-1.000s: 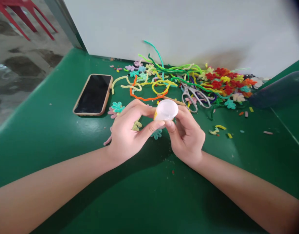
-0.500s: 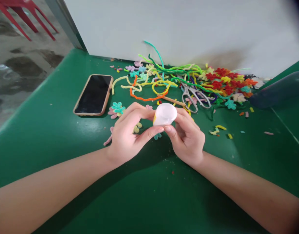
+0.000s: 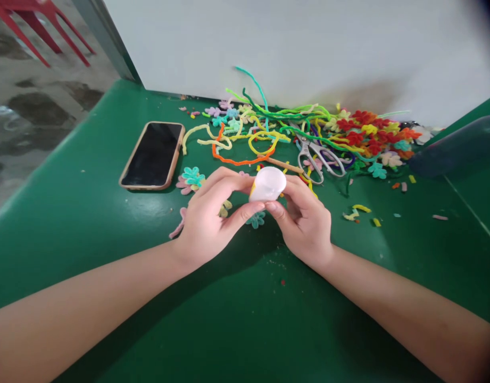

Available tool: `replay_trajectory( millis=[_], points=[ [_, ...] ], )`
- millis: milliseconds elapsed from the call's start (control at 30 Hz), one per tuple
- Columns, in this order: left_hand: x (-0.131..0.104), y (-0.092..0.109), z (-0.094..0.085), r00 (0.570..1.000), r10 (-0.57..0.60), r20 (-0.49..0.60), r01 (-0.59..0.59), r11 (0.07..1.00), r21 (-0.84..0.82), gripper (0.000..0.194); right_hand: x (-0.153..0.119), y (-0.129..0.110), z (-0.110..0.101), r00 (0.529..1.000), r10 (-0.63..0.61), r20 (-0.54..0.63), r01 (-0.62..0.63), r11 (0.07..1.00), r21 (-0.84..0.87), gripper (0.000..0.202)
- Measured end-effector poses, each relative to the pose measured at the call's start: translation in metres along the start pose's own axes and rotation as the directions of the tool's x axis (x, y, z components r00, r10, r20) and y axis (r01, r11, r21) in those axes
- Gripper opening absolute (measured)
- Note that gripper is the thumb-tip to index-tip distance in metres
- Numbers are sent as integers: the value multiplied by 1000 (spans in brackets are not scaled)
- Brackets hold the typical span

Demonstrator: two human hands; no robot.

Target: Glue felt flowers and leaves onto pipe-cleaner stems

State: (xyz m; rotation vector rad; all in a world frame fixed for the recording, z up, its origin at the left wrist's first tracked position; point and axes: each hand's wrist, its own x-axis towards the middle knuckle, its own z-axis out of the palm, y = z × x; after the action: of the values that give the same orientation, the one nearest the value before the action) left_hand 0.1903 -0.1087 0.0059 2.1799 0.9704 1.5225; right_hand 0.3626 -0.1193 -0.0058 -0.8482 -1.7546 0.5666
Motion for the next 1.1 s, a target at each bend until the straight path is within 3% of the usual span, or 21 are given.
replay_trajectory(
  millis=[367, 567, 800, 1000, 1100],
  points=[
    [-1, -1, 0, 999, 9, 45, -12, 998, 61, 31, 0, 1, 1, 1000, 22, -21, -23, 999, -39, 22],
    [-1, 1, 0, 996, -45, 80, 41, 997, 60, 38, 0, 1, 1, 999, 24, -43, -26, 997, -66, 22],
    [-1, -3, 0, 996, -11, 87, 5, 998, 62, 33, 0, 3, 1, 998, 38, -46, -39, 999, -24, 24],
    [-2, -4, 0, 973, -157, 167, 168, 984, -52, 31, 0, 3, 1, 997, 63, -47, -64, 998, -29, 24],
    [-2, -3, 0, 969, -173, 177, 191, 978, -88, 32, 0, 3, 1, 996, 80, -42, -81, 996, -22, 25]
  ],
)
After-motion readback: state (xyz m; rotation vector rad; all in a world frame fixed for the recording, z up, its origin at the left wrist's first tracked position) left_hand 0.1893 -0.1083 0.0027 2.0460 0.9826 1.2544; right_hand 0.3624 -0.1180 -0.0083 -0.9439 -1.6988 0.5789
